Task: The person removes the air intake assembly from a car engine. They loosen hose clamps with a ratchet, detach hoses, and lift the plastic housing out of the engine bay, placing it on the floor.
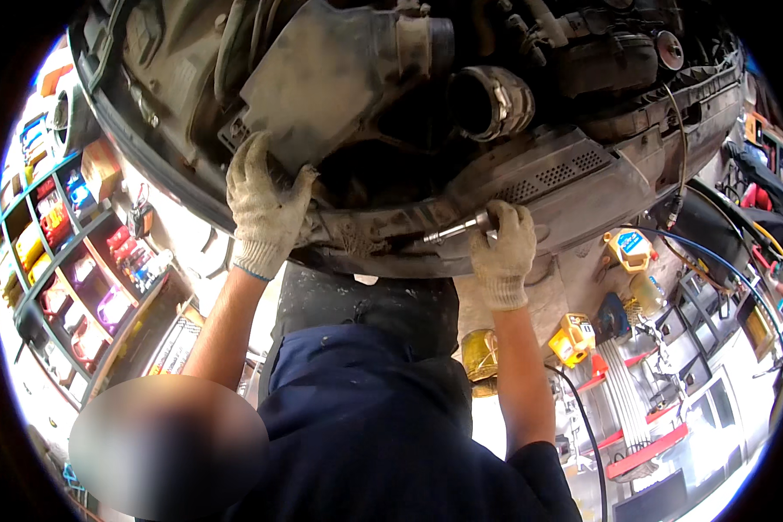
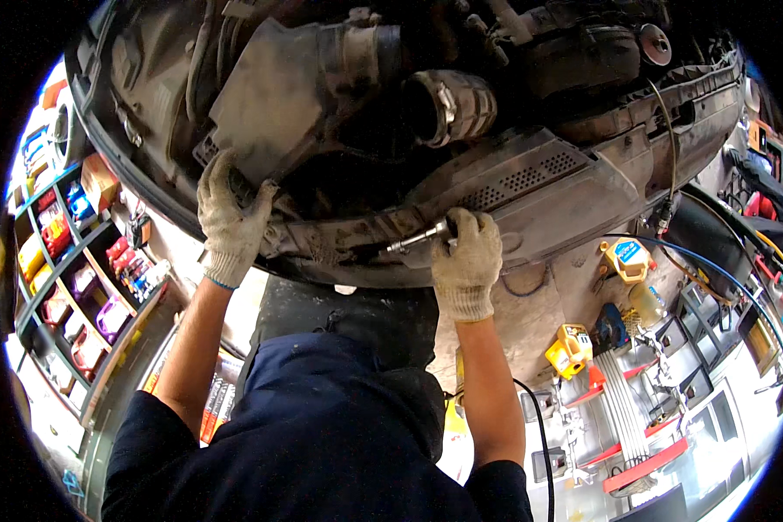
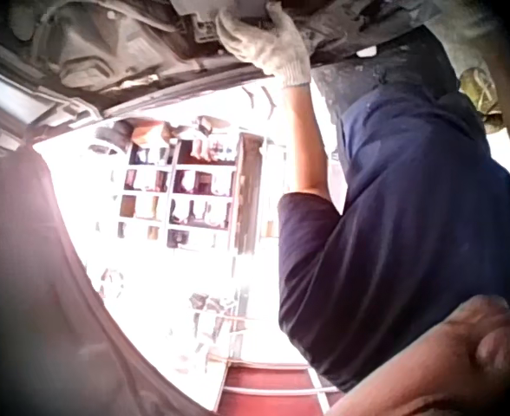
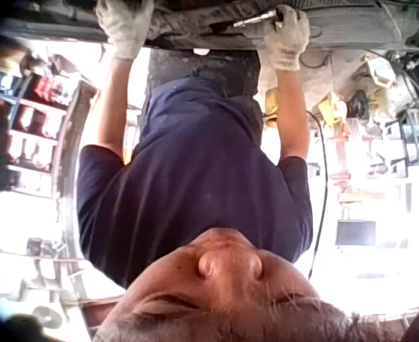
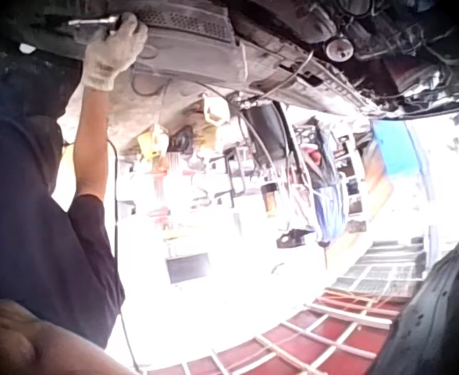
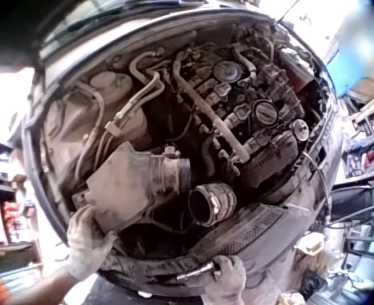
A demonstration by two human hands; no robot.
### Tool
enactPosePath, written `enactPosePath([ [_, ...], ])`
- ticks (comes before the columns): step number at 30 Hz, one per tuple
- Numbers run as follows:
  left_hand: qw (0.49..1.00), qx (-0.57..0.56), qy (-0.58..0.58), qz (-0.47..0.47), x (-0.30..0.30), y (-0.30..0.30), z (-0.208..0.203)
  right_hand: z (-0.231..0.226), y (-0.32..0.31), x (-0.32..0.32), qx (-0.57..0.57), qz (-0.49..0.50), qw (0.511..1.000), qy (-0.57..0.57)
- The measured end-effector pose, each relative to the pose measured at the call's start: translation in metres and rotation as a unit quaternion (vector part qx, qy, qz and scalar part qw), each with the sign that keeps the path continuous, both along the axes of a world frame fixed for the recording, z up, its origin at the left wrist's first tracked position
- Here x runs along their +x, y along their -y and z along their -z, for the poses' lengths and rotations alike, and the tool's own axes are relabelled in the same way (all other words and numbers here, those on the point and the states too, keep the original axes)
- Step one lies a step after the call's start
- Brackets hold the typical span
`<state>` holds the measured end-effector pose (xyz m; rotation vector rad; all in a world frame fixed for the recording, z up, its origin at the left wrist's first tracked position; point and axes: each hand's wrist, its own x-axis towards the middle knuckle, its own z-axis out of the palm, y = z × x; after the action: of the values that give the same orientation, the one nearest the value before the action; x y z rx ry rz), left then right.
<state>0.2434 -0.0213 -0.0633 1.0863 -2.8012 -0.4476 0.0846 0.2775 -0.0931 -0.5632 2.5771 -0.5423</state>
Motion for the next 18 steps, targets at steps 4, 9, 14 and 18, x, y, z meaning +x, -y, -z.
enactPosePath([
  [4,0.999,0.022,0.001,-0.036,0.027,-0.021,-0.004,0.004,0.0,0.005,0.001,-0.026,0.999,-0.047],
  [9,0.993,0.066,0.016,-0.1,0.063,-0.043,-0.01,-0.002,-0.001,0.008,0.005,-0.033,0.999,-0.007],
  [14,0.991,0.07,-0.022,-0.113,0.087,-0.058,-0.004,-0.001,-0.002,0.013,0.023,-0.034,0.997,-0.063],
  [18,0.99,0.081,0.007,-0.115,0.096,-0.06,0.007,0.005,-0.01,0.012,0.012,-0.038,0.997,-0.067],
])
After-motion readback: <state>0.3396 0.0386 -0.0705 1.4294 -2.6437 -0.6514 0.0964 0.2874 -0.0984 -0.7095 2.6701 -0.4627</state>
